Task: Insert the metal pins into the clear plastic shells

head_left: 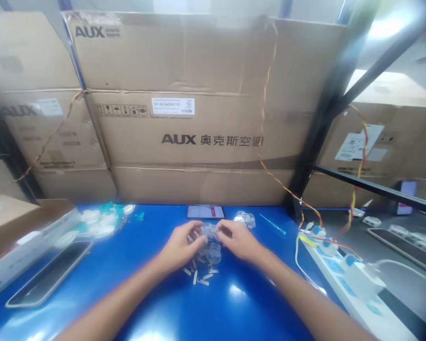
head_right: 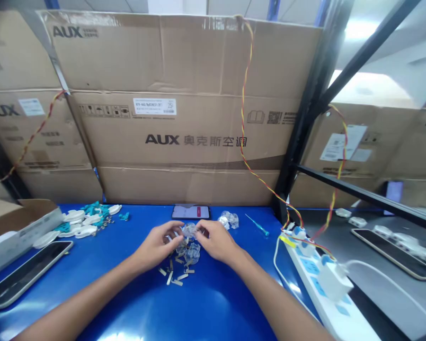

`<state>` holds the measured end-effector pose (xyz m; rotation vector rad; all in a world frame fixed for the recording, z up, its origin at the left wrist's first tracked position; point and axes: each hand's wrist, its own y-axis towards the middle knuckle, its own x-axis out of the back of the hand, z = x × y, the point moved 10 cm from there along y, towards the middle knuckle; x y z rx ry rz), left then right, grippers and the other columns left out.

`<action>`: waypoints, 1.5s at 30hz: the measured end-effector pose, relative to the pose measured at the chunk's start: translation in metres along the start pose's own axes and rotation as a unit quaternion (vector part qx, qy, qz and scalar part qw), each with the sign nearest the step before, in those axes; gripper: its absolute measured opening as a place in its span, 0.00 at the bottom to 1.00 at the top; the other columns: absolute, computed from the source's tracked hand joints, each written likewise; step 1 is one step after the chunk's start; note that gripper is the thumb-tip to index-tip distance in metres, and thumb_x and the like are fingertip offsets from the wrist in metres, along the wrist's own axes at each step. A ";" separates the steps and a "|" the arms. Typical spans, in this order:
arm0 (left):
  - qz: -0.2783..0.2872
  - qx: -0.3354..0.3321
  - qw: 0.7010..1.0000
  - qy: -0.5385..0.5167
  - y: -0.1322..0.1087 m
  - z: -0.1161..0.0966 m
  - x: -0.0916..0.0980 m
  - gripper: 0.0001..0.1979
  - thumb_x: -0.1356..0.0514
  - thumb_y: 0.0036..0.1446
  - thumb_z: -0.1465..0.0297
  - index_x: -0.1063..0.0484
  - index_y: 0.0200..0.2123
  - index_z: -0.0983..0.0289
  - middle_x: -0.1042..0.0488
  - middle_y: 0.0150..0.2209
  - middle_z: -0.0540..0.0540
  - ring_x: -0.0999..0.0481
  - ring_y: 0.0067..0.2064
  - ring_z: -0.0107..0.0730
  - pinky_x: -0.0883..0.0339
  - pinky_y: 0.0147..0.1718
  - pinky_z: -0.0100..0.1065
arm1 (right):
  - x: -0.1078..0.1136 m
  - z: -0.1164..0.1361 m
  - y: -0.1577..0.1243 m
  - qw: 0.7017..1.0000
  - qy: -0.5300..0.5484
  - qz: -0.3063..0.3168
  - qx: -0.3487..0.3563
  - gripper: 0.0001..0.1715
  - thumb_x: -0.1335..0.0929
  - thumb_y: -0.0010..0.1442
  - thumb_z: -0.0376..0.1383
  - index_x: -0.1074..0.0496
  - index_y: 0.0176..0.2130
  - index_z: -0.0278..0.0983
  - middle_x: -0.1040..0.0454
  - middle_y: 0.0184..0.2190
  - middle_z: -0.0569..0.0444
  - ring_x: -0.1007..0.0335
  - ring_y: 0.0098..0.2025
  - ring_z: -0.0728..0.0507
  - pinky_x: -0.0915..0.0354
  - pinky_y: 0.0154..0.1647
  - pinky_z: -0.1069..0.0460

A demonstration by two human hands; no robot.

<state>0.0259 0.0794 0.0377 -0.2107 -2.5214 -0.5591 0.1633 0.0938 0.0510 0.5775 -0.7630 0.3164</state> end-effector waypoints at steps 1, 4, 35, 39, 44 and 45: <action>0.008 0.004 1.000 -0.016 -0.001 0.000 -0.002 0.20 0.44 0.58 0.61 0.30 0.50 0.65 0.23 0.41 0.59 0.25 0.39 0.36 0.33 0.35 0.31 | -0.004 0.005 -0.001 1.000 0.007 0.002 0.005 0.08 0.37 0.60 0.33 0.30 0.31 0.36 0.27 0.26 0.58 0.35 0.27 0.49 0.42 0.29 0.56; 0.027 0.016 0.998 -0.053 -0.002 0.000 -0.004 0.21 0.47 0.60 0.60 0.30 0.51 0.64 0.23 0.40 0.59 0.25 0.40 0.37 0.31 0.36 0.32 | -0.009 0.012 -0.003 1.000 0.003 -0.008 0.018 0.07 0.37 0.60 0.33 0.30 0.32 0.37 0.27 0.27 0.58 0.35 0.28 0.49 0.42 0.29 0.56; 0.047 -0.093 0.989 0.108 -0.004 -0.019 -0.011 0.15 0.47 0.62 0.63 0.27 0.46 0.61 0.24 0.41 0.58 0.27 0.42 0.38 0.35 0.45 0.35 | -0.015 0.023 -0.008 0.995 -0.058 -0.027 0.082 0.09 0.36 0.59 0.31 0.26 0.35 0.38 0.26 0.31 0.53 0.31 0.33 0.46 0.39 0.35 0.54; 0.053 -0.097 0.987 0.117 -0.005 -0.020 -0.014 0.15 0.49 0.63 0.64 0.27 0.46 0.61 0.25 0.40 0.58 0.27 0.41 0.37 0.36 0.44 0.34 | -0.019 0.024 -0.008 0.994 -0.065 -0.021 0.088 0.10 0.37 0.61 0.30 0.26 0.36 0.38 0.26 0.32 0.53 0.31 0.34 0.46 0.39 0.36 0.54; 0.049 -0.094 0.986 0.127 -0.004 -0.019 -0.014 0.13 0.49 0.63 0.66 0.27 0.44 0.61 0.25 0.38 0.58 0.27 0.40 0.37 0.36 0.43 0.33 | -0.021 0.024 -0.009 0.993 -0.078 -0.014 0.090 0.09 0.38 0.61 0.30 0.28 0.36 0.37 0.26 0.34 0.52 0.32 0.35 0.46 0.39 0.35 0.53; 0.047 -0.091 0.987 0.128 -0.004 -0.019 -0.014 0.13 0.49 0.63 0.66 0.27 0.43 0.61 0.26 0.38 0.58 0.27 0.40 0.37 0.36 0.42 0.33 | -0.021 0.025 -0.009 0.993 -0.080 -0.013 0.090 0.09 0.38 0.61 0.30 0.28 0.36 0.37 0.26 0.34 0.52 0.32 0.35 0.46 0.39 0.35 0.53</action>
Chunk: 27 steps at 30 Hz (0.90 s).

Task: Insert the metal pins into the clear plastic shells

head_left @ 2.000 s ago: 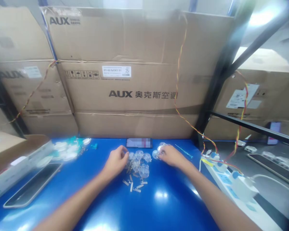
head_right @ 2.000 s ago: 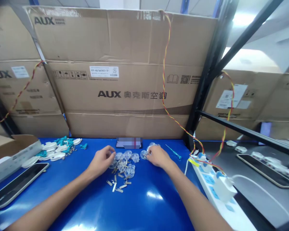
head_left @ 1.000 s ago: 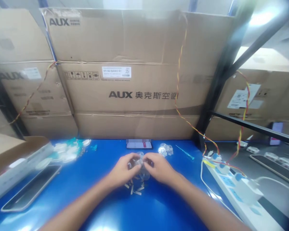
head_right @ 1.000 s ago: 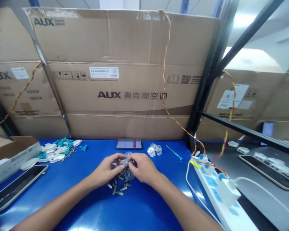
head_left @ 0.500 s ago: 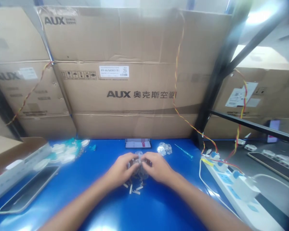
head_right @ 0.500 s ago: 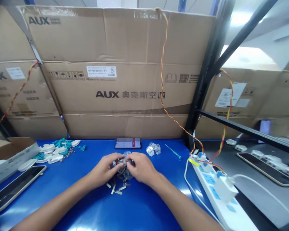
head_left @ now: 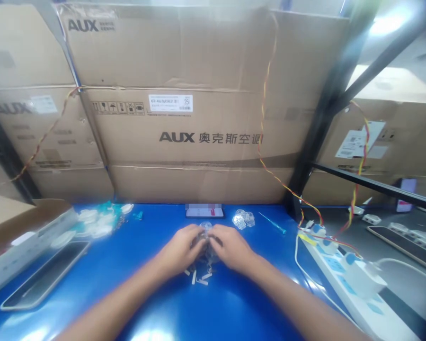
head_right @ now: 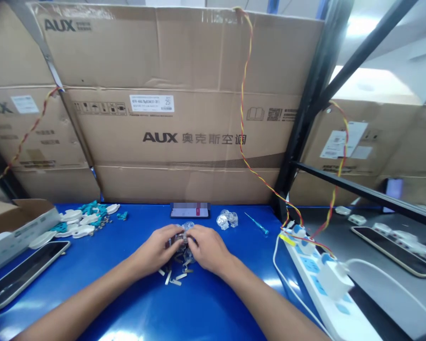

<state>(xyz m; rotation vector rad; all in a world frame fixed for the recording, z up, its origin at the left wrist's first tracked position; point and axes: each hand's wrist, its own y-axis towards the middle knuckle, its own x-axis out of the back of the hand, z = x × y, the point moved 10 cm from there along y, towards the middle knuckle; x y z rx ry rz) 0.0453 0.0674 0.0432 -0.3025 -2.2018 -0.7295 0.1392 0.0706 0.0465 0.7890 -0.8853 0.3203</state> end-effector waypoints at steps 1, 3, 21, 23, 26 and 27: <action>-0.002 0.004 1.000 0.001 0.000 0.001 0.000 0.12 0.49 0.62 0.66 0.27 0.42 0.61 0.26 0.37 0.57 0.28 0.39 0.36 0.36 0.41 0.33 | 0.001 0.001 0.000 1.000 0.002 0.000 0.001 0.09 0.38 0.61 0.30 0.28 0.37 0.37 0.26 0.35 0.52 0.32 0.35 0.46 0.39 0.36 0.53; -0.008 0.012 1.000 0.002 -0.001 0.002 0.001 0.12 0.48 0.62 0.67 0.27 0.43 0.61 0.26 0.38 0.57 0.28 0.39 0.36 0.36 0.40 0.33 | 0.003 0.003 0.000 1.000 0.016 0.001 0.004 0.09 0.38 0.62 0.31 0.29 0.38 0.38 0.27 0.36 0.52 0.32 0.36 0.46 0.38 0.37 0.53; -0.013 0.018 1.000 0.001 0.000 0.005 -0.003 0.08 0.47 0.61 0.69 0.30 0.37 0.63 0.28 0.35 0.54 0.30 0.36 0.32 0.38 0.36 0.31 | -0.006 0.006 -0.002 0.999 0.022 0.027 0.011 0.09 0.42 0.66 0.31 0.35 0.41 0.38 0.29 0.38 0.51 0.35 0.36 0.45 0.39 0.35 0.52; -0.017 0.019 1.000 0.007 0.000 0.005 -0.003 0.08 0.48 0.61 0.69 0.30 0.35 0.63 0.29 0.34 0.54 0.30 0.35 0.32 0.38 0.36 0.31 | -0.006 0.006 -0.002 0.999 0.019 0.028 0.009 0.09 0.42 0.66 0.31 0.34 0.41 0.37 0.29 0.37 0.51 0.35 0.36 0.45 0.39 0.35 0.51; -0.022 0.018 0.999 0.017 -0.001 0.005 -0.003 0.09 0.48 0.61 0.69 0.30 0.33 0.64 0.29 0.32 0.54 0.31 0.34 0.32 0.39 0.34 0.30 | -0.006 0.005 -0.001 0.999 0.026 0.031 0.008 0.10 0.43 0.67 0.31 0.34 0.42 0.37 0.29 0.38 0.50 0.34 0.38 0.45 0.38 0.38 0.51; -0.024 0.018 0.999 0.015 -0.001 0.005 -0.003 0.08 0.48 0.61 0.69 0.29 0.34 0.64 0.29 0.33 0.54 0.30 0.34 0.32 0.39 0.34 0.30 | -0.005 0.005 -0.001 0.999 0.031 0.030 0.006 0.11 0.42 0.67 0.32 0.33 0.43 0.38 0.29 0.38 0.51 0.34 0.38 0.45 0.38 0.38 0.51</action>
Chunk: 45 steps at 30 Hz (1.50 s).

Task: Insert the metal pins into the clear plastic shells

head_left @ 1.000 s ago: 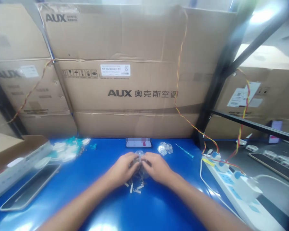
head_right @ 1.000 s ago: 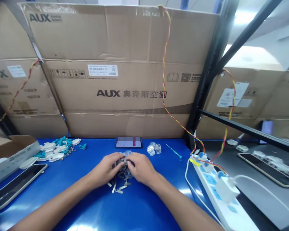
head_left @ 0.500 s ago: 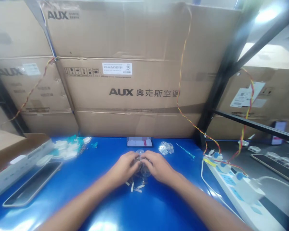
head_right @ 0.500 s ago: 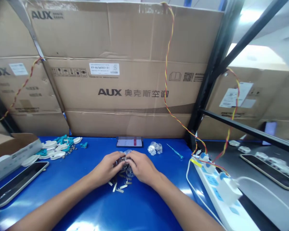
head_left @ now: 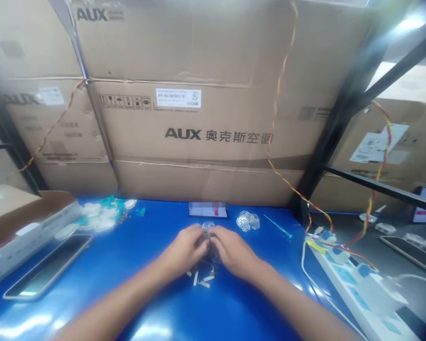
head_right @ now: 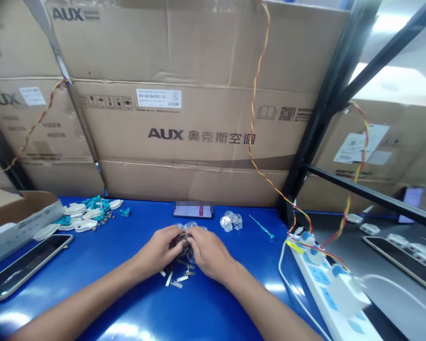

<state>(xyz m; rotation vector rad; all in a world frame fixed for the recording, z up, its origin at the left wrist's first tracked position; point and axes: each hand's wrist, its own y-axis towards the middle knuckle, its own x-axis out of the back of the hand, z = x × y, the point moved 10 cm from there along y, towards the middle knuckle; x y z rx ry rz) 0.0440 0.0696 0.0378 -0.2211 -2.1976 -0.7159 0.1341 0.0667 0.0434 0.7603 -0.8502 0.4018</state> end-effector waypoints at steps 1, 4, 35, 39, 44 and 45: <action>-0.002 0.000 1.000 -0.004 0.000 0.000 0.000 0.08 0.48 0.61 0.69 0.29 0.36 0.63 0.28 0.33 0.54 0.30 0.34 0.32 0.39 0.34 0.30 | 0.001 -0.001 0.000 1.000 0.005 -0.001 -0.001 0.11 0.42 0.67 0.32 0.33 0.44 0.38 0.29 0.39 0.51 0.34 0.39 0.45 0.37 0.39 0.51; -0.003 -0.002 1.000 -0.018 0.000 0.001 0.001 0.09 0.47 0.61 0.69 0.28 0.40 0.63 0.27 0.35 0.55 0.30 0.36 0.32 0.39 0.35 0.31 | 0.003 -0.002 0.000 1.000 0.016 -0.011 -0.002 0.11 0.41 0.66 0.32 0.33 0.45 0.39 0.29 0.39 0.51 0.33 0.41 0.45 0.36 0.41 0.50; -0.022 0.000 0.999 0.036 0.002 0.001 0.015 0.08 0.47 0.59 0.71 0.32 0.28 0.64 0.30 0.27 0.52 0.33 0.29 0.30 0.44 0.29 0.30 | 0.006 0.012 0.001 0.994 -0.072 -0.044 0.064 0.10 0.40 0.66 0.33 0.30 0.38 0.38 0.29 0.33 0.52 0.35 0.36 0.45 0.40 0.36 0.52; -0.007 -0.004 0.999 0.033 0.003 0.002 0.013 0.07 0.46 0.58 0.72 0.32 0.27 0.64 0.30 0.26 0.51 0.33 0.29 0.29 0.44 0.29 0.29 | 0.007 0.015 0.001 0.996 -0.039 -0.037 0.072 0.12 0.41 0.66 0.32 0.30 0.38 0.39 0.29 0.33 0.52 0.35 0.35 0.45 0.40 0.35 0.52; -0.007 0.011 0.998 0.067 0.002 0.002 0.012 0.07 0.46 0.56 0.71 0.36 0.26 0.63 0.31 0.26 0.51 0.33 0.28 0.29 0.44 0.29 0.29 | 0.006 0.018 0.001 0.995 -0.047 -0.024 0.079 0.13 0.42 0.66 0.30 0.31 0.36 0.38 0.30 0.31 0.52 0.36 0.35 0.45 0.40 0.35 0.52; -0.008 0.013 0.997 0.072 0.001 0.001 0.011 0.07 0.46 0.56 0.71 0.36 0.25 0.63 0.31 0.26 0.51 0.33 0.28 0.29 0.44 0.29 0.30 | 0.005 0.018 0.001 0.995 -0.056 -0.021 0.082 0.13 0.42 0.65 0.30 0.31 0.36 0.38 0.30 0.32 0.52 0.36 0.35 0.45 0.41 0.36 0.51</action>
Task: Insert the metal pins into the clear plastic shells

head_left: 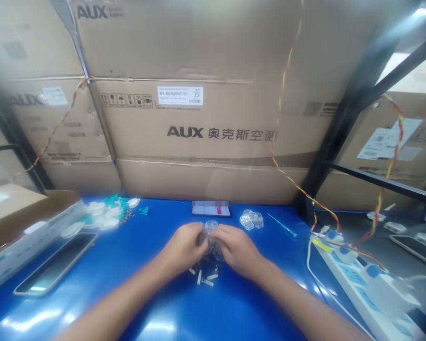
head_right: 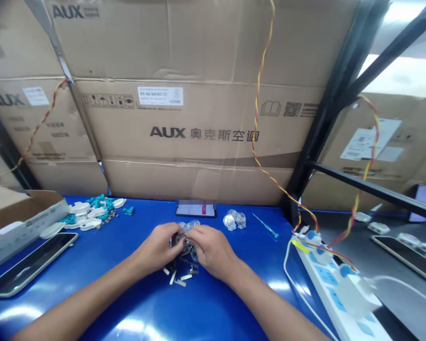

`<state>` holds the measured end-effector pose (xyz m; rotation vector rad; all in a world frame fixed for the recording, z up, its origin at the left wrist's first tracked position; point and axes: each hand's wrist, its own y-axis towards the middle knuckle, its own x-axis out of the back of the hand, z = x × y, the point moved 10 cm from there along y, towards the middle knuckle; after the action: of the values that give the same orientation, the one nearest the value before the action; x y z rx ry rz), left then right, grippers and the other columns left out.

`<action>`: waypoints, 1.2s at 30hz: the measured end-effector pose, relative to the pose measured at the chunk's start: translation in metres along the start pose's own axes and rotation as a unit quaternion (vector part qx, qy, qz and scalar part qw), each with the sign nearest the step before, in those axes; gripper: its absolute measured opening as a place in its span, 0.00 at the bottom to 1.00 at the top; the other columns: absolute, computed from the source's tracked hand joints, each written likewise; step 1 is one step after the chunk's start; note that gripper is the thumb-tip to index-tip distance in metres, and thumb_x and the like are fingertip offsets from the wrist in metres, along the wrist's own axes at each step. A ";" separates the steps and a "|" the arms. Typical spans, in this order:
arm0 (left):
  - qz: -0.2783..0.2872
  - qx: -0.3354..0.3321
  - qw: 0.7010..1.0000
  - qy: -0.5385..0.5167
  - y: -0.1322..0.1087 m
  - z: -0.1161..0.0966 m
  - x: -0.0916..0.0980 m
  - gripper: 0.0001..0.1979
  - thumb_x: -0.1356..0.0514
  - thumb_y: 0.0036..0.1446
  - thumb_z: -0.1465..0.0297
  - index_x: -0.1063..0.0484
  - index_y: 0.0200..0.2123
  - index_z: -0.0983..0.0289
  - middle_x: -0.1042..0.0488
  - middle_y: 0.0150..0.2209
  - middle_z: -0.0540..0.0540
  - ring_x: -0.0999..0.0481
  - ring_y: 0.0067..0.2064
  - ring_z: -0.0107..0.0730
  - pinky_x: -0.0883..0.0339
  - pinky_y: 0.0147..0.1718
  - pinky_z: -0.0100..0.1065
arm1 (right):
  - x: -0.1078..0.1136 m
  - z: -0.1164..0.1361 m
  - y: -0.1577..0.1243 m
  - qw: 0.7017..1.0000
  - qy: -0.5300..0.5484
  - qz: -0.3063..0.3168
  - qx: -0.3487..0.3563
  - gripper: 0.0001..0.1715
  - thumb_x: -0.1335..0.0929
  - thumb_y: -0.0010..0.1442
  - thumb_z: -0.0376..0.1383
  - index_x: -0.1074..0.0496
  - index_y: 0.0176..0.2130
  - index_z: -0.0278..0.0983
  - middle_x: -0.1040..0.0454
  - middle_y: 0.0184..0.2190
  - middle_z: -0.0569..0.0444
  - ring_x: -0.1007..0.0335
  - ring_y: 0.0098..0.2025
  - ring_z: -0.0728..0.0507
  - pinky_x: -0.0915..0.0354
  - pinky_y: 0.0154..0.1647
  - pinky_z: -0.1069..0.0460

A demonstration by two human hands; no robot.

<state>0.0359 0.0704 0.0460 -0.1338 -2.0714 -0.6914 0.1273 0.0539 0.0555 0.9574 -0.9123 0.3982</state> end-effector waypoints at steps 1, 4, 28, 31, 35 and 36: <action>-0.001 0.001 1.000 0.004 -0.001 -0.001 0.000 0.07 0.45 0.55 0.71 0.37 0.25 0.63 0.31 0.26 0.52 0.33 0.29 0.30 0.44 0.29 0.30 | 0.000 0.001 0.000 1.000 -0.009 0.004 0.003 0.13 0.42 0.65 0.29 0.31 0.36 0.38 0.31 0.32 0.52 0.36 0.35 0.44 0.41 0.36 0.51; -0.003 0.002 1.000 0.009 -0.002 -0.002 0.001 0.07 0.45 0.55 0.71 0.38 0.25 0.63 0.31 0.26 0.51 0.33 0.28 0.29 0.45 0.28 0.30 | -0.001 0.004 0.001 0.999 -0.032 0.012 0.013 0.12 0.42 0.63 0.27 0.32 0.35 0.38 0.31 0.31 0.52 0.37 0.35 0.44 0.42 0.35 0.51; -0.012 -0.037 0.998 0.048 -0.006 -0.007 0.003 0.08 0.49 0.62 0.70 0.32 0.33 0.63 0.30 0.32 0.55 0.30 0.34 0.33 0.38 0.35 0.32 | 0.008 -0.008 -0.001 0.995 0.001 -0.035 -0.095 0.07 0.38 0.65 0.37 0.32 0.37 0.39 0.26 0.32 0.54 0.32 0.31 0.46 0.41 0.31 0.53; -0.034 -0.047 0.997 0.042 -0.006 -0.011 0.005 0.09 0.50 0.63 0.70 0.31 0.35 0.63 0.30 0.34 0.56 0.30 0.37 0.34 0.37 0.38 0.33 | 0.009 -0.008 -0.001 0.992 -0.021 -0.050 -0.112 0.10 0.39 0.65 0.37 0.32 0.33 0.39 0.27 0.30 0.54 0.33 0.30 0.46 0.43 0.29 0.52; -0.038 -0.031 0.999 0.019 -0.006 -0.010 0.004 0.09 0.49 0.64 0.69 0.31 0.35 0.63 0.30 0.33 0.55 0.30 0.35 0.33 0.37 0.36 0.33 | 0.009 -0.005 -0.001 0.994 -0.009 -0.058 -0.097 0.13 0.40 0.65 0.34 0.35 0.29 0.38 0.29 0.27 0.54 0.35 0.29 0.47 0.43 0.29 0.53; -0.036 -0.025 0.999 0.015 -0.006 -0.009 0.003 0.09 0.49 0.63 0.69 0.31 0.34 0.63 0.30 0.33 0.55 0.31 0.35 0.33 0.37 0.36 0.32 | 0.010 -0.005 -0.001 0.994 -0.005 -0.059 -0.094 0.13 0.39 0.64 0.34 0.35 0.28 0.38 0.30 0.26 0.55 0.36 0.28 0.47 0.43 0.29 0.53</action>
<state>0.0386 0.0600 0.0492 -0.0765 -2.0385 -0.7849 0.1360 0.0568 0.0621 0.8356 -0.8817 0.2026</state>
